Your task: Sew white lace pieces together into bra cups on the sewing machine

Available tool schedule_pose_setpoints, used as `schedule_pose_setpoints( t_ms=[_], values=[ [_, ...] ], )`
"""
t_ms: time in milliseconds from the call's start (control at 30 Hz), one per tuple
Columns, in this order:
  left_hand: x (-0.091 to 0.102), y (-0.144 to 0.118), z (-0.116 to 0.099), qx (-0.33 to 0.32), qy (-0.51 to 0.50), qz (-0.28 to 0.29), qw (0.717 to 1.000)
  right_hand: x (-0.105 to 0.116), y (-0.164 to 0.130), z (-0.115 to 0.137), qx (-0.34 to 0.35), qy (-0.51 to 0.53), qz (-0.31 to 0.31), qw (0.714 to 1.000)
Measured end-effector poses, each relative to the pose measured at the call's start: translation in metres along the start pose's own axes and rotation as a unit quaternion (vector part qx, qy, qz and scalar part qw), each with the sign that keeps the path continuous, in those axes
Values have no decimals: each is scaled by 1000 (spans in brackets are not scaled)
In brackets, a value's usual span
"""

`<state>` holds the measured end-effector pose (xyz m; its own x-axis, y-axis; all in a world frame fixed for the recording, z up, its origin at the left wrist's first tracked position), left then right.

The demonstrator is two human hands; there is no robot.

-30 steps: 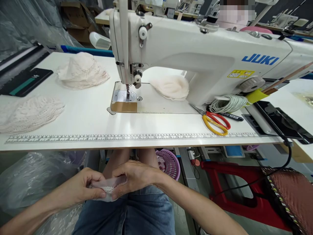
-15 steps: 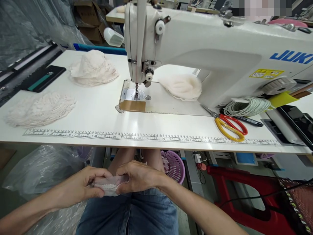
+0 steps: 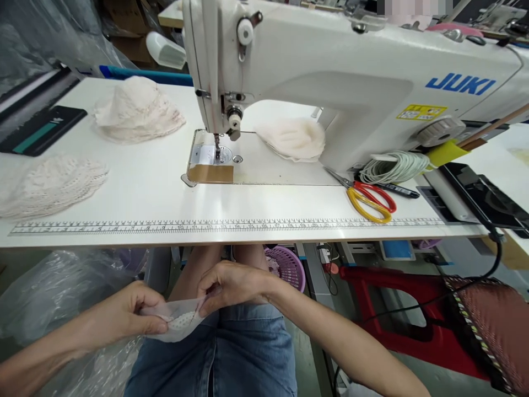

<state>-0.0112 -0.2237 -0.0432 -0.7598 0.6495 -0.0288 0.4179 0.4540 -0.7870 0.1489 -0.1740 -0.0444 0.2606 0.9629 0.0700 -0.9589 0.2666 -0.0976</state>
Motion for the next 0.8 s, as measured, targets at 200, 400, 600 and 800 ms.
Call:
schedule_pose_setpoints(
  t_ms=[200,400,600,800],
  values=[
    [1,-2,-1,14,29,-14,999,-5,4,1,11,9,-7,1000],
    [4,-6,5,20,43,-23,999,-4,5,0,-14,6,-19,1000],
    [4,-3,7,7,45,-23,999,-4,4,2,-31,26,-20,999],
    [6,-6,7,5,25,-29,999,-6,2,3,-32,83,-28,996]
  ],
)
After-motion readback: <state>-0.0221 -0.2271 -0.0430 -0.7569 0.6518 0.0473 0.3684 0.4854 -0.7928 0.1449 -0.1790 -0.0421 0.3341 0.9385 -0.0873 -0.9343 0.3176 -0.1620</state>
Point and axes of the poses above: each hand's wrist, its own y-axis towards the middle knuckle, its own x-axis out of the back of the hand, z = x × y, the point moved 5 cm from there along y, towards the middle knuckle, and after that the axes turned 4 degrees about x, right-handed, at the moved point
